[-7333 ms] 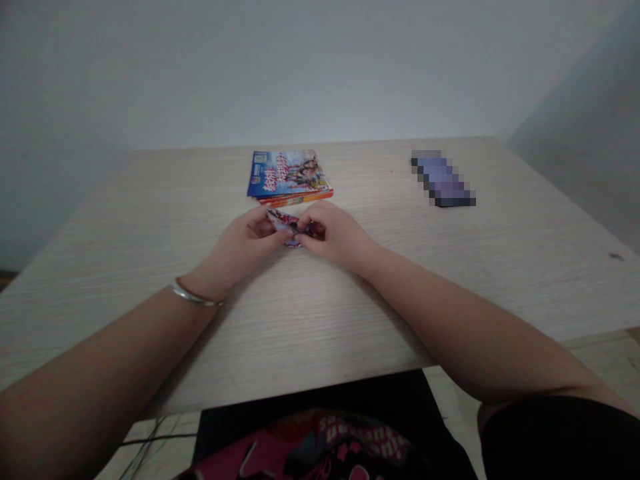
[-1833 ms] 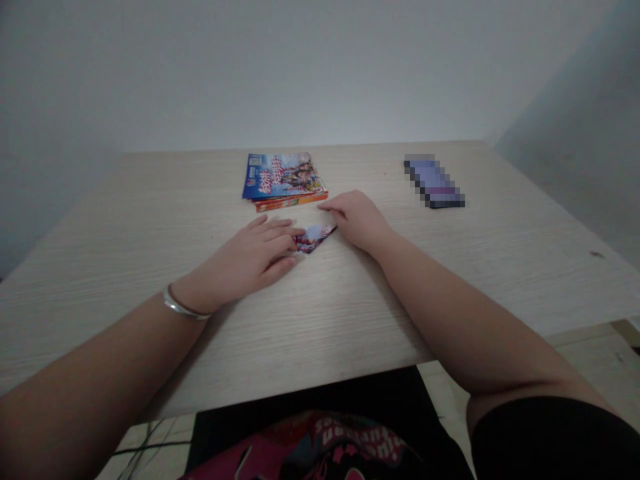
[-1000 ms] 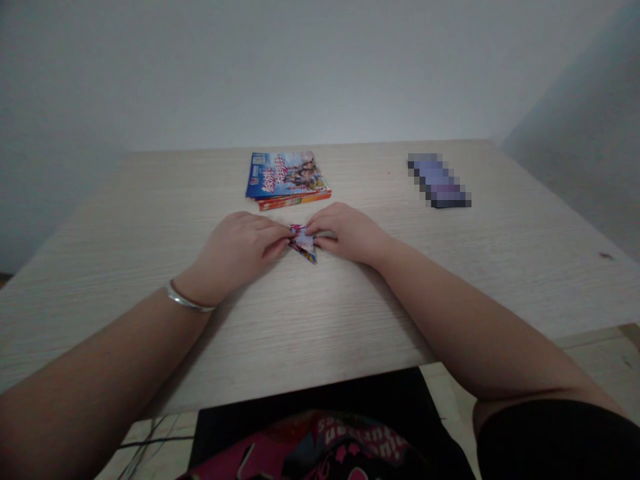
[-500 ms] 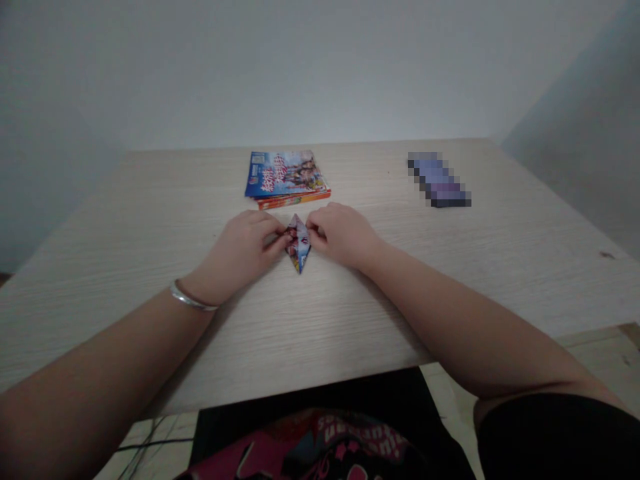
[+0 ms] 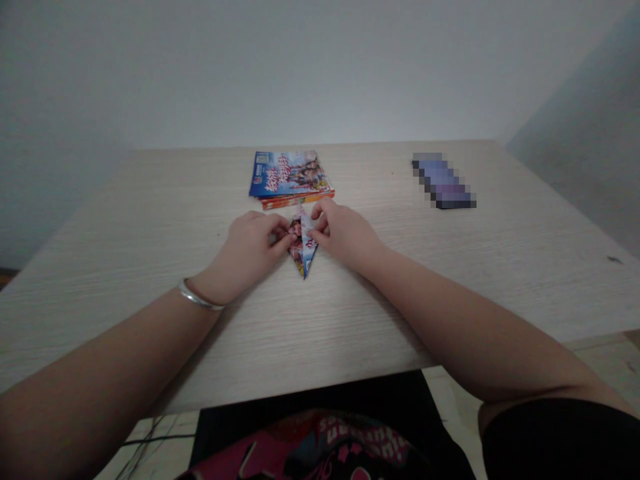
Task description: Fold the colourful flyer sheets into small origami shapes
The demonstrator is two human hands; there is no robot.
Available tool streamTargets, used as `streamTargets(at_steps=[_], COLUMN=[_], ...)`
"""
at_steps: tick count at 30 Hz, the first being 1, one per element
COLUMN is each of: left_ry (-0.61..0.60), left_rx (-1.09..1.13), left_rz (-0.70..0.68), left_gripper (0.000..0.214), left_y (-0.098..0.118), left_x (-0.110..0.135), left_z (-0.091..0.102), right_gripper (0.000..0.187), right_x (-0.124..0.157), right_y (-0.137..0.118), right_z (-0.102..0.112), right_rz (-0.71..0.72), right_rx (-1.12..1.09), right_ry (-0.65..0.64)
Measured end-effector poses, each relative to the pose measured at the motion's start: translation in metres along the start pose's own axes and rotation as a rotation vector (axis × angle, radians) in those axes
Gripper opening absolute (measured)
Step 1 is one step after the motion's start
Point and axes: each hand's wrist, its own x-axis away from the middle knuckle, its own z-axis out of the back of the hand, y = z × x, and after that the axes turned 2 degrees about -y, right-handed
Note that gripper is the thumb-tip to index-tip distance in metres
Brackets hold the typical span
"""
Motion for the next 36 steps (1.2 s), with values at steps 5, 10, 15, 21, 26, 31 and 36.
streamTargets(at_steps=[5, 10, 15, 21, 26, 31, 36], left_ry=[-0.016, -0.028, -0.045, -0.040, 0.007, -0.047, -0.082], left_rx=[-0.131, -0.199, -0.241, -0.293, -0.216, -0.126, -0.131], left_rz=[-0.044, -0.090, -0.118, -0.169, -0.201, -0.169, -0.233], left_gripper=[0.016, 0.020, 0.022, 0.030, 0.035, 0.040, 0.038], left_y=[0.004, 0.006, 0.015, 0.024, 0.013, 0.009, 0.009], left_x=[0.003, 0.003, 0.006, 0.012, 0.008, 0.009, 0.009], left_z=[0.003, 0.004, 0.011, 0.013, 0.005, 0.005, 0.005], right_gripper=[0.003, 0.008, 0.008, 0.013, 0.015, 0.021, 0.024], right_x=[-0.001, -0.004, -0.004, -0.005, -0.006, -0.004, -0.002], right_y=[-0.001, 0.000, 0.000, 0.000, 0.006, 0.007, 0.005], right_z=[-0.001, 0.000, 0.000, -0.001, 0.000, 0.004, 0.006], right_rz=[0.135, 0.163, 0.135, 0.161, 0.292, 0.377, 0.410], right_rx=[0.150, 0.248, 0.263, 0.306, 0.297, 0.320, 0.392], right_ry=[-0.014, -0.031, -0.012, 0.005, 0.066, 0.002, -0.021])
